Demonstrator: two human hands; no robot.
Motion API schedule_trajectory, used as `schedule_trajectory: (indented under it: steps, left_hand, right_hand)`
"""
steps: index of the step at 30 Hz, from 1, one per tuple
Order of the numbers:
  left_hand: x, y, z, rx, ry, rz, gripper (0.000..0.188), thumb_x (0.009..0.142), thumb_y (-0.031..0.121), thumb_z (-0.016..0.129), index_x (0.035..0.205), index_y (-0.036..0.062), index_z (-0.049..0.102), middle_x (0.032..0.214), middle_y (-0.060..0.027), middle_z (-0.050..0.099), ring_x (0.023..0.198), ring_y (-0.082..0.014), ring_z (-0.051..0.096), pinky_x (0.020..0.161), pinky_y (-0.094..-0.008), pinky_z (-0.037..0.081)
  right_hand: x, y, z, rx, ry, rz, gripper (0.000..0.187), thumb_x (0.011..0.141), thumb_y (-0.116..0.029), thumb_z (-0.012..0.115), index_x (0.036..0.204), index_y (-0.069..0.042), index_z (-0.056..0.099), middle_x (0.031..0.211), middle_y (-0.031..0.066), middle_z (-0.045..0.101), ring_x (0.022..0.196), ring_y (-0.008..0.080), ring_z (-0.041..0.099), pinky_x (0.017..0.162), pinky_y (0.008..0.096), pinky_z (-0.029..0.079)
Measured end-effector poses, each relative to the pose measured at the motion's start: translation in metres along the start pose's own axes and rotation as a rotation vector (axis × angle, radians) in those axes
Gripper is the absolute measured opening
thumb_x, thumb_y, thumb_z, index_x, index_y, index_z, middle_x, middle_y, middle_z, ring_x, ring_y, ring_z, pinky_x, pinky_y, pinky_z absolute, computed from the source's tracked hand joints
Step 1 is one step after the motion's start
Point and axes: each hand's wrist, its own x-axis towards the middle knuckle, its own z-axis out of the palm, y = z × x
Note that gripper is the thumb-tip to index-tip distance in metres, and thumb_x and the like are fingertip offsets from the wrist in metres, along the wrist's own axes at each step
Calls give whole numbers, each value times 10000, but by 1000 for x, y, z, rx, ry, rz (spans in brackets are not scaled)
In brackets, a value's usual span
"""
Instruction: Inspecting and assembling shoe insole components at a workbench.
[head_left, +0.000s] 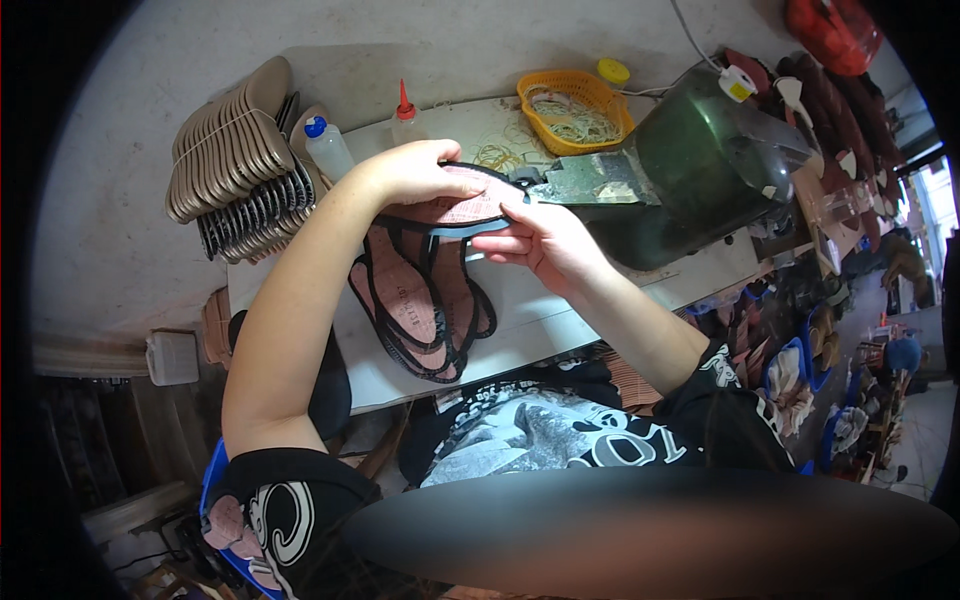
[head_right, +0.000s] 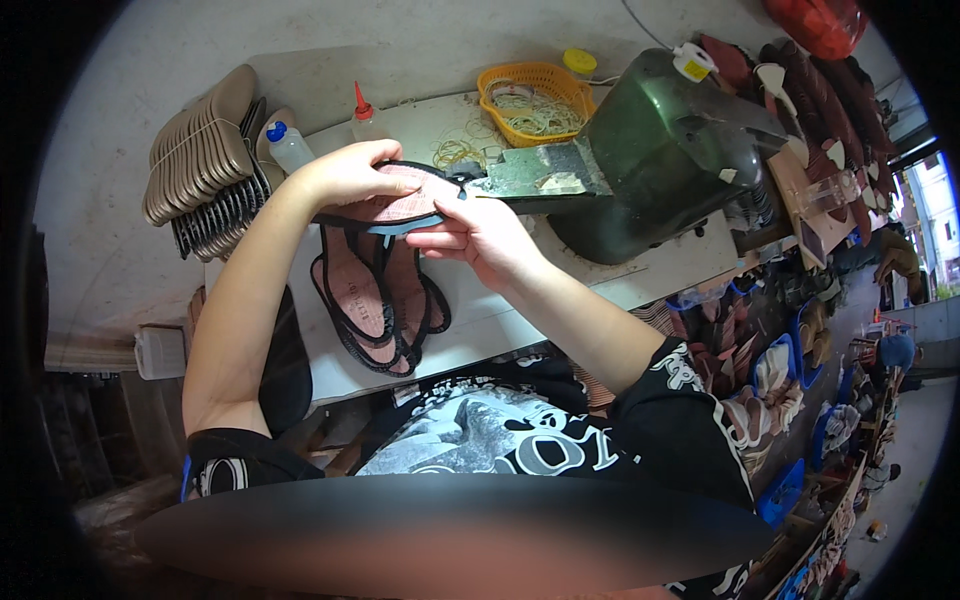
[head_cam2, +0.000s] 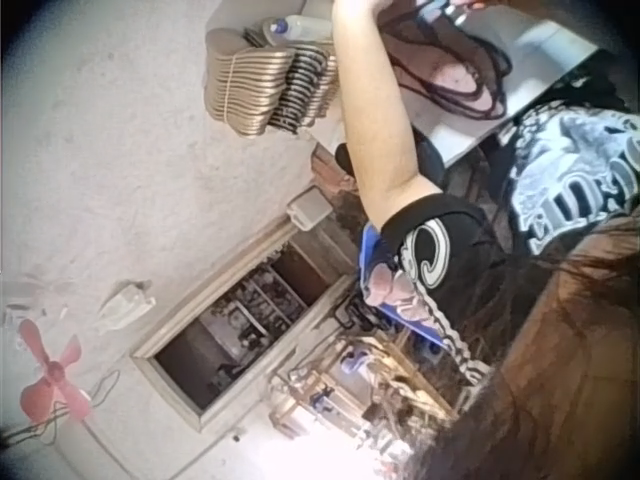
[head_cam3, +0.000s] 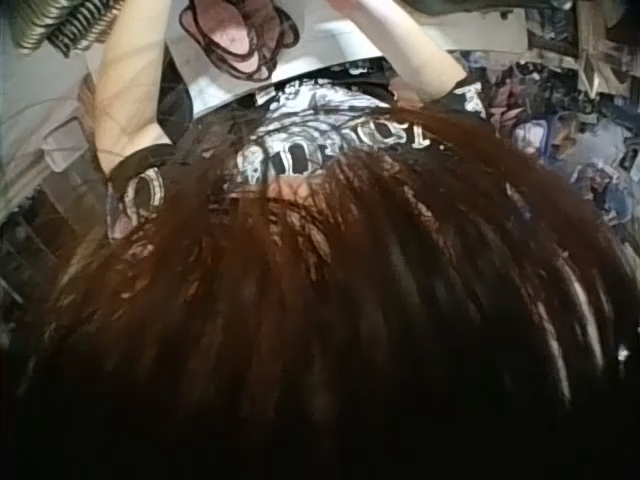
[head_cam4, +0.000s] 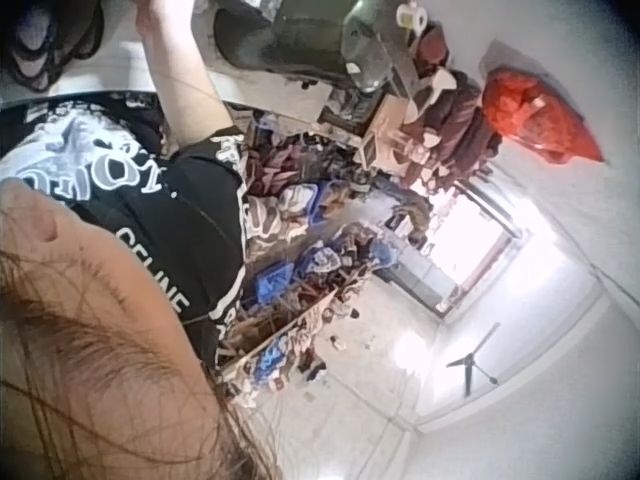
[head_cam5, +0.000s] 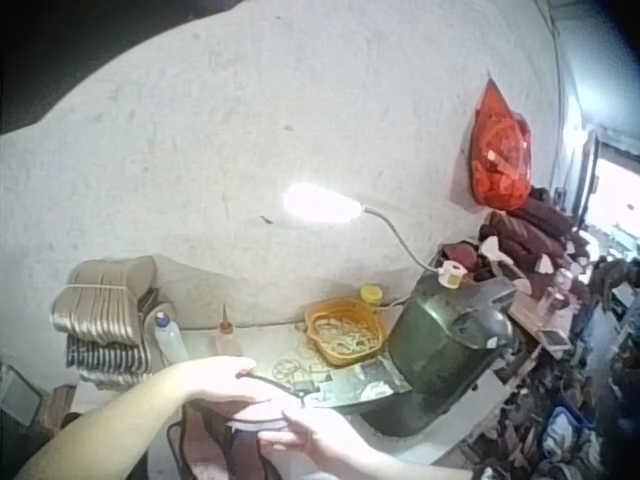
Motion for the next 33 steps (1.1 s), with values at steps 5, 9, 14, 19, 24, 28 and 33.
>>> schedule_trajectory:
  steps: [5,9,14,19,24,28,33]
  left_hand:
    - [-12,6,7,-6,76,-146,477,730,406,722,922,-9,586,821,-102,602,781,-144,544,670,-311,456]
    - [-27,29,13,-57,37,-235,506,690,451,733,834,-27,647,737,-118,622,682,-187,570,620,-324,463]
    - [-36,37,35,-242,103,-391,555,694,479,707,863,-49,678,779,-167,652,612,-246,608,537,-371,481]
    - [-45,46,57,-490,190,-387,669,749,569,636,869,-88,672,703,-197,656,517,-264,656,421,-322,471]
    - [-44,30,55,-478,-8,-372,558,846,494,600,869,-61,658,659,-159,659,529,-190,660,437,-262,482]
    - [-37,19,52,-622,110,-269,422,799,347,710,815,-72,655,670,-146,654,487,-163,619,455,-245,504]
    - [-34,17,49,-685,167,-331,405,794,321,712,758,-80,665,614,-146,649,450,-162,605,423,-250,498]
  right_hand:
    - [0,-5,2,-93,27,19,341,934,-218,533,1174,24,530,1009,149,665,851,212,684,780,331,544]
    - [-1,-8,-7,-193,77,14,283,913,-268,577,1078,-39,603,913,66,680,722,143,661,713,277,524]
    - [-7,-5,-2,-232,109,-12,270,871,-283,639,1032,-67,620,828,14,664,695,105,634,655,241,504]
    - [-37,7,4,-286,-7,97,319,814,-247,710,1033,-27,635,886,40,663,724,106,652,602,223,525]
    - [-25,-1,-12,-346,0,40,304,826,-234,700,1025,-11,642,895,50,666,718,103,646,586,210,503]
    - [-9,-2,-13,-367,6,9,302,839,-259,689,1008,-12,652,890,51,674,732,98,644,610,220,496]
    - [-29,2,-20,-403,-130,212,329,854,-276,666,1025,3,634,906,70,679,772,118,666,622,255,565]
